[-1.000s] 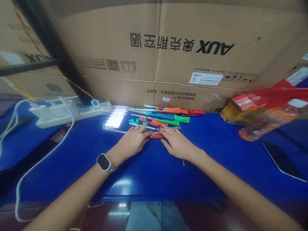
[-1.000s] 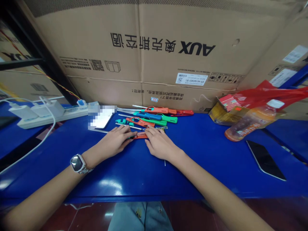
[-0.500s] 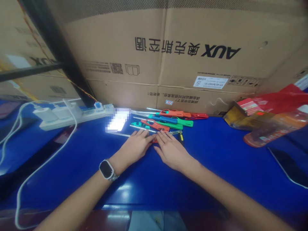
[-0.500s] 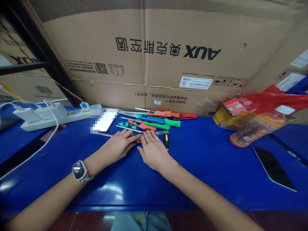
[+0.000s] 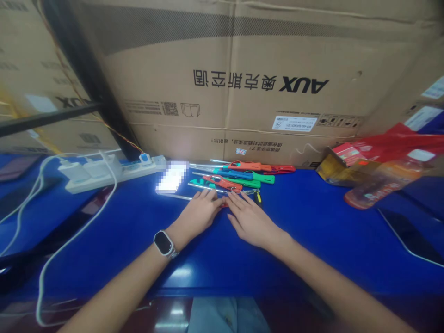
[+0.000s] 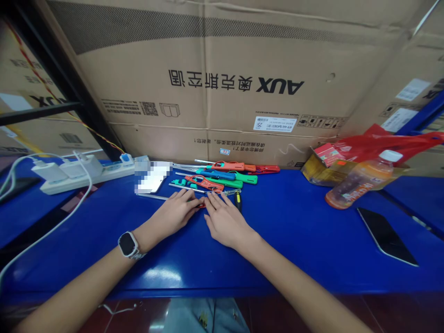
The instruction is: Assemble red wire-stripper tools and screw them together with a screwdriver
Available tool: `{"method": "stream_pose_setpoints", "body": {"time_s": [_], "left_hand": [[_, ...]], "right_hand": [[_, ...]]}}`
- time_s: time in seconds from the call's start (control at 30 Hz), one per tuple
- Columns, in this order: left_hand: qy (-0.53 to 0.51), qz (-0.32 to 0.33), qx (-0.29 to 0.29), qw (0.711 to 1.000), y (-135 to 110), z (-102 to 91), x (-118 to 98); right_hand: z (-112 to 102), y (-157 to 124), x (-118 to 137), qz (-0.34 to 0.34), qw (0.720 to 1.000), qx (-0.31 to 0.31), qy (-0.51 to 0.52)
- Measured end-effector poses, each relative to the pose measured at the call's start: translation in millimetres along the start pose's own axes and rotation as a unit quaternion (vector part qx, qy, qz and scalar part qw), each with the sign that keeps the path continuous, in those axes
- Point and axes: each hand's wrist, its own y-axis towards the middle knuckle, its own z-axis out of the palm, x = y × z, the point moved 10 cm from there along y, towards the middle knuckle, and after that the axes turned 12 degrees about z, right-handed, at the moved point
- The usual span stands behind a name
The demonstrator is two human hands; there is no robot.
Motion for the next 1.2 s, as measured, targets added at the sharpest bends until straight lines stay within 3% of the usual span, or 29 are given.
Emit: {"method": "stream_pose_setpoints", "body": {"time_s": [0.13, 0.27, 0.4, 0.67, 0.93, 1.2], "left_hand": [[-0.033, -0.024, -0.017, 0.999, -1, -2.0, 8], [-0.096, -0.066, -0.040, 0.992, -15, -10.1, 39], [-0.189, -0.094, -0.013, 0.977, -32, -4.8, 66], [-0.299, -0.119, -0.006, 0.947, -39, -0.4, 75], [-0.344, -0.150, -0.006, 0.927, -46, 2.6, 85], [-0.320, -0.127, -0.024, 0.938, -49, 4.8, 92]], "right_hand": [[2, -3, 0, 0.001, 1.000, -0.008, -0.009], [2, -5, -1, -0.006, 1.000, -0.007, -0.007], [2, -6, -2, -0.003, 1.000, -0.001, -0.010], [4, -5, -2, 0.009, 1.000, 0.001, -0.011], [5, -4, -4, 0.017, 1.000, 0.015, -0.021], [6, -4, -4, 0.021, 0.999, 0.029, -0.013]]}}
